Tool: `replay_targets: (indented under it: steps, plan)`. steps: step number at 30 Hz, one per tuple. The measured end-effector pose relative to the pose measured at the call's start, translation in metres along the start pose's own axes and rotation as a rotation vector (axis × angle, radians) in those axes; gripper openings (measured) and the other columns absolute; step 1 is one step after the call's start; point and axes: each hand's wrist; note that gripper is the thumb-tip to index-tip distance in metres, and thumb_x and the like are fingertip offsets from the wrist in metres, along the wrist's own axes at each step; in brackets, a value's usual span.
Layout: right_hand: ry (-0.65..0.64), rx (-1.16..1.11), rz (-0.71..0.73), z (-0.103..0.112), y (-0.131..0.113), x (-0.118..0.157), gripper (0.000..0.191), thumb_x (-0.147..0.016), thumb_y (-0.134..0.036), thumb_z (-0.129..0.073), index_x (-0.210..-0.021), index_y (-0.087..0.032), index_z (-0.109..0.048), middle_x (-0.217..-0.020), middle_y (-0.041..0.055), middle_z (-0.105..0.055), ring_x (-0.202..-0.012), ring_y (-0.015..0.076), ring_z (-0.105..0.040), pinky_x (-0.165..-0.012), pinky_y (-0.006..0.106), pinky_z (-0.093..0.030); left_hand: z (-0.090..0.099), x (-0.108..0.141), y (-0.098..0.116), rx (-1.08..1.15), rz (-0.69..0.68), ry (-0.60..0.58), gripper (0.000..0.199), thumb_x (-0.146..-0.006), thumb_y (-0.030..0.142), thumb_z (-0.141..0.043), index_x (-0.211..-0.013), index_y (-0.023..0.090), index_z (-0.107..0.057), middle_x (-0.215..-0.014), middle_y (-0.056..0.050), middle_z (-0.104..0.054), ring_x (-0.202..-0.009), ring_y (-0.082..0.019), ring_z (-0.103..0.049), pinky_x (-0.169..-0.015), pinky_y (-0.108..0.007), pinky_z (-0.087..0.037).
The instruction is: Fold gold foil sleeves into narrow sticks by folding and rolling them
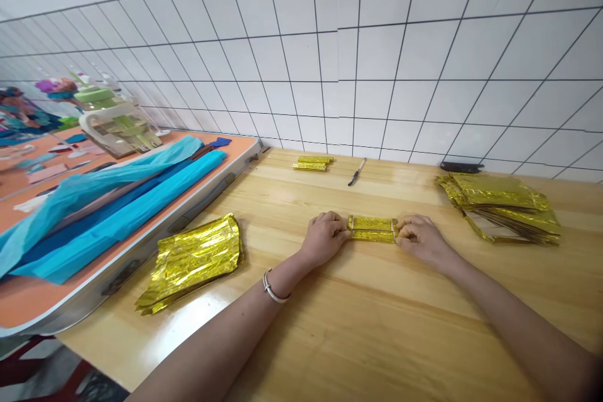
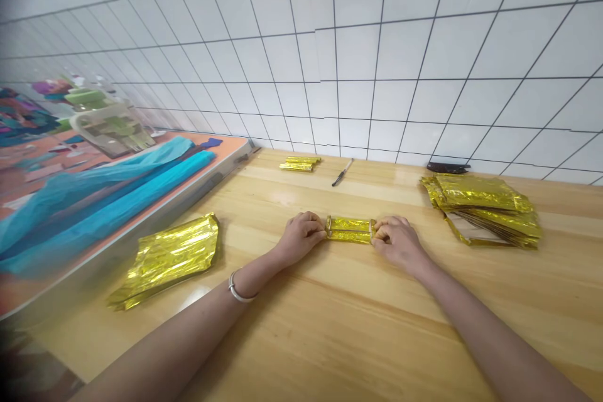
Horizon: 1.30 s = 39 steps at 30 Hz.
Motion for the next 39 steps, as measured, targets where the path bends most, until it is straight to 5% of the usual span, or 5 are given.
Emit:
replay_targets:
  steps: [23, 39]
  plan:
    - [-0.002, 0.009, -0.006, -0.005, 0.007, -0.005, 0.010, -0.064, -0.028, -0.062, -0.056, -0.023, -0.062, -0.086, -0.0001, -0.067, -0.087, 0.0205, -0.057, -0.085, 0.036, -0.035, -0.005, 0.002, 0.014, -0.228, 0.057, 0.020, 0.010, -0.080, 0.025, -0.052, -0.073, 0.020, -0.055, -0.089, -0.004, -0.051, -0.090, -0.019, -0.046, -0.078, -0.031, -0.039]
    - [0.025, 0.035, -0.047, 0.002, 0.000, 0.003, 0.009, -0.073, -0.029, -0.059, -0.071, -0.021, -0.056, -0.079, 0.0015, -0.060, -0.080, 0.0190, -0.052, -0.077, 0.033, -0.035, -0.001, 0.007, 0.024, -0.336, -0.169, -0.001, 0.009, -0.087, 0.018, -0.044, -0.089, 0.018, -0.053, -0.102, -0.007, -0.051, -0.093, -0.020, -0.046, -0.081, -0.035, -0.039]
Point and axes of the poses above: each hand's wrist, its own x-axis away from the middle knuckle, its own z-axis out of the back of the hand, y = z × x
